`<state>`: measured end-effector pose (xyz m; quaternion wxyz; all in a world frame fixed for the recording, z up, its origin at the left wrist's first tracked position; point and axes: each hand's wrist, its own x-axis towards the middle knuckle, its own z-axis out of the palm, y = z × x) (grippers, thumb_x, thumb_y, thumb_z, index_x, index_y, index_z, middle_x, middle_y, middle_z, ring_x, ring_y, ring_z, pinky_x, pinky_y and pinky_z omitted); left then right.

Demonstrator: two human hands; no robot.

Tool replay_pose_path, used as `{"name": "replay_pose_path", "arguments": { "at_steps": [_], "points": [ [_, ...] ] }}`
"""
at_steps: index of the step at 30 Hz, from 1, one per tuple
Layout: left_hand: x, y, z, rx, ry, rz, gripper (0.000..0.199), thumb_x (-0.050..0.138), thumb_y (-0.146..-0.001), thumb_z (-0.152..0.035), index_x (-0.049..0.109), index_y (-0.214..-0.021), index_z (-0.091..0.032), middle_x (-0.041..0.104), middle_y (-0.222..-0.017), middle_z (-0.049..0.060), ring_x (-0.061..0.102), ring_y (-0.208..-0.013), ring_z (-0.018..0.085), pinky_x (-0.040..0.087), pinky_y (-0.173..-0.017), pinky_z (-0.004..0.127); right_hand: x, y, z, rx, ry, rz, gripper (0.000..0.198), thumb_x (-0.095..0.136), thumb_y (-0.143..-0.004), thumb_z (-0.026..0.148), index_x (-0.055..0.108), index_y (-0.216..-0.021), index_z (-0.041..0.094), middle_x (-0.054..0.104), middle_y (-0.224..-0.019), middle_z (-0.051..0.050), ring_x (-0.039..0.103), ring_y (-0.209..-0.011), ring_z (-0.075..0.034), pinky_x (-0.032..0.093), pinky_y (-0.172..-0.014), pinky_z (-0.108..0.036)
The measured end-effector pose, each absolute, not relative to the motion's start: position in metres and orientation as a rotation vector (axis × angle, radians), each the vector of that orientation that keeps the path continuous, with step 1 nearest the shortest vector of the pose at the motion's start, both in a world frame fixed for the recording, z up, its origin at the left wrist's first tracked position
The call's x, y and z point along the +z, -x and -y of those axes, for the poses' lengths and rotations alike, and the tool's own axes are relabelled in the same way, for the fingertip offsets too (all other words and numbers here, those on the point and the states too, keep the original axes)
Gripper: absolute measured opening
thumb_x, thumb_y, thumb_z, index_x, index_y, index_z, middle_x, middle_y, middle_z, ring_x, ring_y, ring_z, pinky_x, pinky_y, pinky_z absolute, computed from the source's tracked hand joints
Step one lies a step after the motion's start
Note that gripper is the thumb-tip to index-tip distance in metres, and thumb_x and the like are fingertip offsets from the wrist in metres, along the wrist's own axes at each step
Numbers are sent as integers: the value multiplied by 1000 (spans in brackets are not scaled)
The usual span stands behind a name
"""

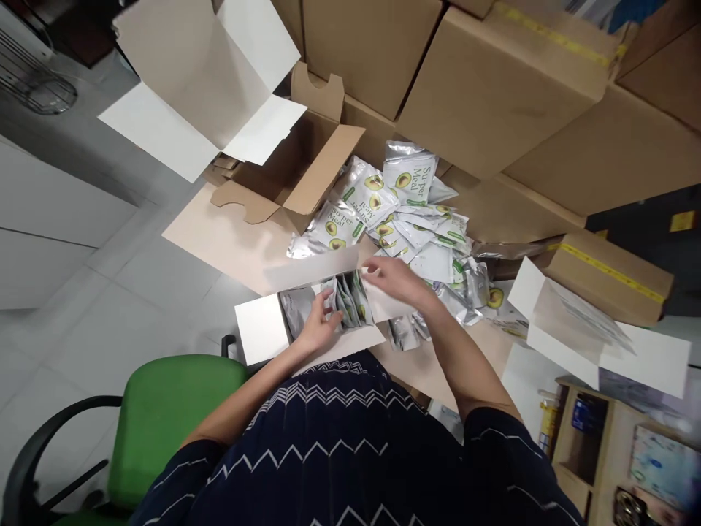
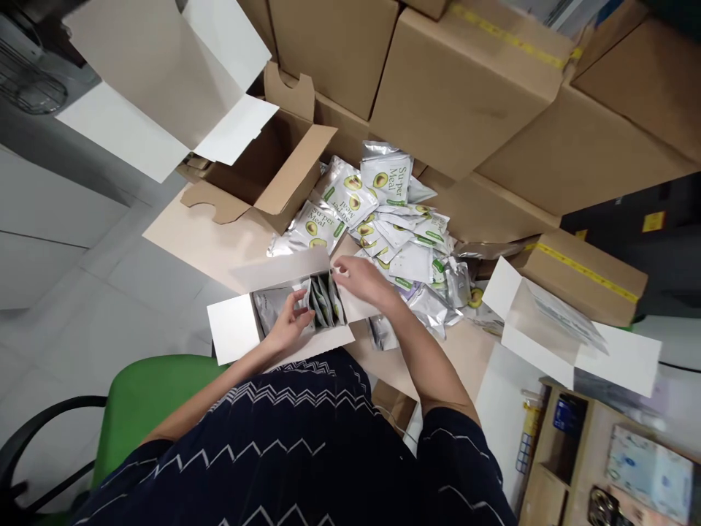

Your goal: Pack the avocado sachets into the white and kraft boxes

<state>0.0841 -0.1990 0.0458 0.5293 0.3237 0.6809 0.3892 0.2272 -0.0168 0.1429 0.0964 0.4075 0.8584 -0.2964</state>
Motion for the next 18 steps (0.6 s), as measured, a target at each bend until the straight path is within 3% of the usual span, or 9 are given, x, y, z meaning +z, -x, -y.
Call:
{"name": "replay_pose_path", "arguments": {
  "at_steps": [3, 6, 9, 14, 16, 18],
  "points": [
    [37, -84, 202, 948, -702, -1635, 63, 61, -90, -34, 36, -147, -28, 46, -149, 15, 61, -116, 23, 54, -94, 42, 133, -213, -42, -866, -1416, -2587, 29, 50, -98, 29, 68, -116, 16, 72, -111, -8, 66, -101, -21, 47, -90, -29],
    [29, -83, 204, 927, -685, -1635, 63, 63, -88, -33, 41, -146, -26, 50, -147, 16, 60, -119, 25, 53, -96, 43, 97, -171, -89, -731, -1346, -2491, 36, 63, -92, 31, 66, -122, 12, 71, -119, -12, 64, -109, -22, 46, -91, -27],
    [27, -85, 205, 917, -691, -1625, 60, 64, -86, -32, 47, -144, -24, 47, -149, 17, 59, -122, 26, 53, -96, 43, 54, -124, -114, -635, -1202, -2402, 67, 75, -84, 37, 54, -139, 6, 61, -135, -21, 59, -122, -28, 45, -97, -29],
    [33, -89, 206, 873, -725, -1624, 65, 62, -87, -33, 43, -148, -21, 45, -149, 19, 55, -127, 28, 53, -95, 43, 12, -87, -117, -461, -1435, -2133, 116, 84, -72, 50, 25, -156, -5, 40, -149, -37, 43, -139, -40, 43, -108, -44],
    [37, -88, 205, 845, -755, -1631, 67, 61, -87, -33, 41, -150, -22, 45, -150, 18, 54, -129, 28, 52, -98, 43, 8, -88, -114, -435, -1491, -2110, 118, 82, -72, 53, 23, -157, -3, 39, -150, -37, 41, -141, -41, 42, -109, -50],
    [41, -87, 204, 809, -787, -1637, 70, 62, -87, -34, 39, -152, -23, 44, -151, 17, 54, -130, 29, 51, -100, 44, 10, -95, -114, -501, -1464, -2101, 103, 80, -73, 53, 38, -150, -1, 50, -143, -34, 49, -135, -39, 44, -107, -49]
  ]
}}
